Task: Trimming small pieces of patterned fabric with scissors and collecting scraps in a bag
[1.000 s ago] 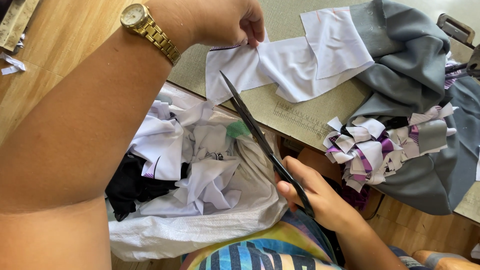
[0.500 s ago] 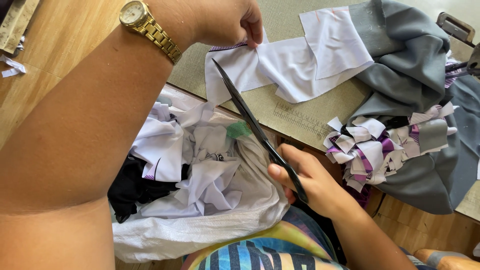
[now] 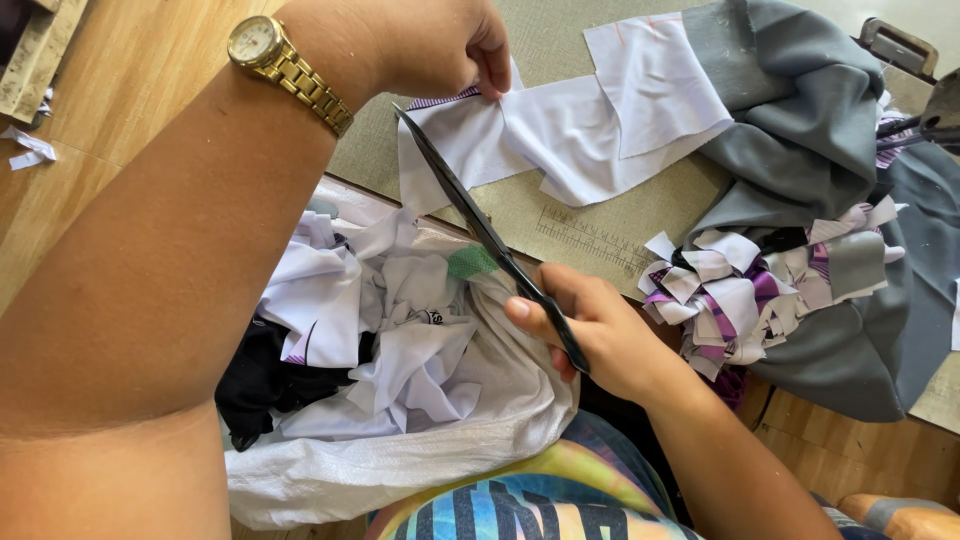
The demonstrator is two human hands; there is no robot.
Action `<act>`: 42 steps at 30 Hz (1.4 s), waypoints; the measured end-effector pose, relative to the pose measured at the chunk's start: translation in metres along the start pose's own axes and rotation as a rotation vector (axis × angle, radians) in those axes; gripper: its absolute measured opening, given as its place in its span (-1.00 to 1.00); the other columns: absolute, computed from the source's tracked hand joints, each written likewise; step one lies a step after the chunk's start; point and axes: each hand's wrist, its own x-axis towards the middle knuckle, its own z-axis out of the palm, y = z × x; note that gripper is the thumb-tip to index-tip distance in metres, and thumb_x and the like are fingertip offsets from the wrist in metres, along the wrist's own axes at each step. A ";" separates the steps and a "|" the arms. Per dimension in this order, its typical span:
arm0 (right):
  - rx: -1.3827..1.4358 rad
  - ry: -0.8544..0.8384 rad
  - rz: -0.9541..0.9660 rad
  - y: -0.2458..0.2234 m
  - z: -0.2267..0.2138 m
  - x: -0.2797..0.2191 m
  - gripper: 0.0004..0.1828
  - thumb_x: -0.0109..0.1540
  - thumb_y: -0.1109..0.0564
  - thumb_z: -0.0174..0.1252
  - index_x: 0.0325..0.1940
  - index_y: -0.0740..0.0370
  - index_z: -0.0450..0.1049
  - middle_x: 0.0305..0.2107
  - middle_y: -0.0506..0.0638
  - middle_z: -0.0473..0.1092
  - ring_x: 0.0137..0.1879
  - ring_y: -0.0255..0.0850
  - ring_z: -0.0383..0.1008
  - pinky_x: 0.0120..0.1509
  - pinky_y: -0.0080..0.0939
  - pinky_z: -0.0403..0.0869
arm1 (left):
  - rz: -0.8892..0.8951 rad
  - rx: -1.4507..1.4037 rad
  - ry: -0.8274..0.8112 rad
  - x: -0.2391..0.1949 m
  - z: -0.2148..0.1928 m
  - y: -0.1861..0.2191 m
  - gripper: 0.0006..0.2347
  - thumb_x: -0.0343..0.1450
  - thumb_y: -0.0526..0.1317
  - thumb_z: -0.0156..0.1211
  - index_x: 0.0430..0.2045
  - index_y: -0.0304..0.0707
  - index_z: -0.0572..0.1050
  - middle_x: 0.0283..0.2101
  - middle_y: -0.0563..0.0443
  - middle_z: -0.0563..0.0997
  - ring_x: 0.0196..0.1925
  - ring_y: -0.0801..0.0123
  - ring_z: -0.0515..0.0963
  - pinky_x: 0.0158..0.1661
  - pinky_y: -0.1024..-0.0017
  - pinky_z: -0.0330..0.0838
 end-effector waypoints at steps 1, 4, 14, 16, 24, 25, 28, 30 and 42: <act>0.001 0.000 -0.003 -0.003 0.001 0.002 -0.54 0.31 -0.19 0.28 -0.37 0.13 0.27 -0.61 -0.04 0.30 -0.60 -0.26 0.41 -0.54 -0.30 0.22 | -0.001 0.004 0.001 -0.006 -0.004 0.007 -0.71 0.41 -0.39 0.12 -0.16 -0.01 0.75 -0.15 0.22 0.81 -0.04 0.51 0.73 -0.05 0.44 0.49; -0.017 0.012 -0.007 -0.005 0.004 0.003 -0.59 0.33 -0.11 0.33 -0.36 0.16 0.32 -0.65 -0.01 0.30 -0.62 -0.26 0.38 -0.54 -0.25 0.32 | -0.068 0.081 -0.021 -0.022 -0.010 0.022 -0.64 0.43 -0.39 0.02 -0.08 0.07 0.74 -0.09 0.27 0.80 -0.01 0.46 0.70 -0.04 0.39 0.45; 0.004 0.117 -0.131 0.040 -0.036 -0.068 -0.66 0.30 0.01 0.39 -0.34 0.21 0.40 -0.71 -0.08 0.27 -0.67 -0.33 0.29 -0.59 -0.32 0.25 | 0.352 0.137 0.481 -0.072 0.028 -0.019 -0.58 0.33 -0.51 0.43 0.12 -0.42 0.63 0.04 -0.22 0.61 0.02 0.05 0.65 0.14 0.19 0.53; 0.013 0.247 -0.083 0.046 -0.038 -0.075 -0.75 0.28 0.06 0.38 -0.27 0.26 0.50 -0.74 -0.04 0.31 -0.69 -0.29 0.31 -0.63 -0.31 0.31 | 0.377 0.121 0.524 -0.080 0.039 -0.034 -0.48 0.28 -0.45 0.56 0.19 -0.47 0.61 0.13 -0.25 0.50 0.13 -0.05 0.56 0.23 0.18 0.43; -0.397 0.353 0.214 0.035 -0.026 -0.077 -0.67 0.27 -0.12 0.42 -0.29 0.12 0.51 -0.73 -0.01 0.49 -0.63 -0.22 0.56 -0.41 -0.16 0.47 | 0.134 0.415 0.703 -0.087 0.046 -0.062 -0.92 0.50 -0.33 0.43 -0.34 -0.23 0.61 -0.20 -0.19 0.63 -0.14 -0.13 0.59 -0.12 0.02 0.45; -0.395 0.352 0.216 0.040 -0.027 -0.081 -0.67 0.27 -0.12 0.42 -0.29 0.12 0.51 -0.73 -0.01 0.49 -0.63 -0.22 0.56 -0.41 -0.16 0.47 | 0.135 0.415 0.701 -0.100 0.054 -0.050 -0.92 0.50 -0.33 0.43 -0.34 -0.23 0.61 -0.20 -0.19 0.63 -0.14 -0.13 0.59 -0.12 0.02 0.45; -0.601 0.056 -0.023 0.040 -0.038 -0.095 -0.50 0.29 -0.42 0.30 -0.33 -0.01 0.40 -0.47 -0.20 0.50 -0.31 -0.37 0.42 -0.18 -0.15 0.45 | 0.059 0.306 0.513 -0.147 0.070 -0.002 -0.91 0.50 -0.37 0.35 -0.35 -0.43 0.57 -0.13 -0.33 0.48 -0.15 -0.15 0.51 -0.23 -0.07 0.51; -0.787 -0.423 0.077 0.023 -0.052 -0.106 -0.23 0.17 -0.79 0.05 -0.37 -0.08 0.41 -0.50 -0.30 0.45 -0.36 -0.43 0.41 -0.24 -0.21 0.45 | -0.301 0.144 -0.460 -0.194 0.074 0.050 -0.90 0.51 -0.10 0.16 -0.39 0.09 0.56 -0.45 0.11 0.66 -0.42 0.24 0.64 -0.25 0.21 0.48; 0.005 0.291 0.077 0.083 -0.086 -0.143 -0.77 0.24 0.16 0.46 -0.25 0.45 0.65 -0.60 0.14 0.36 -0.64 -0.08 0.34 -0.60 -0.10 0.31 | 0.293 -0.255 0.245 -0.176 0.019 0.084 -0.82 0.35 -0.46 0.49 -0.31 -0.21 0.61 -0.35 0.12 0.67 -0.32 0.52 0.62 -0.23 0.55 0.58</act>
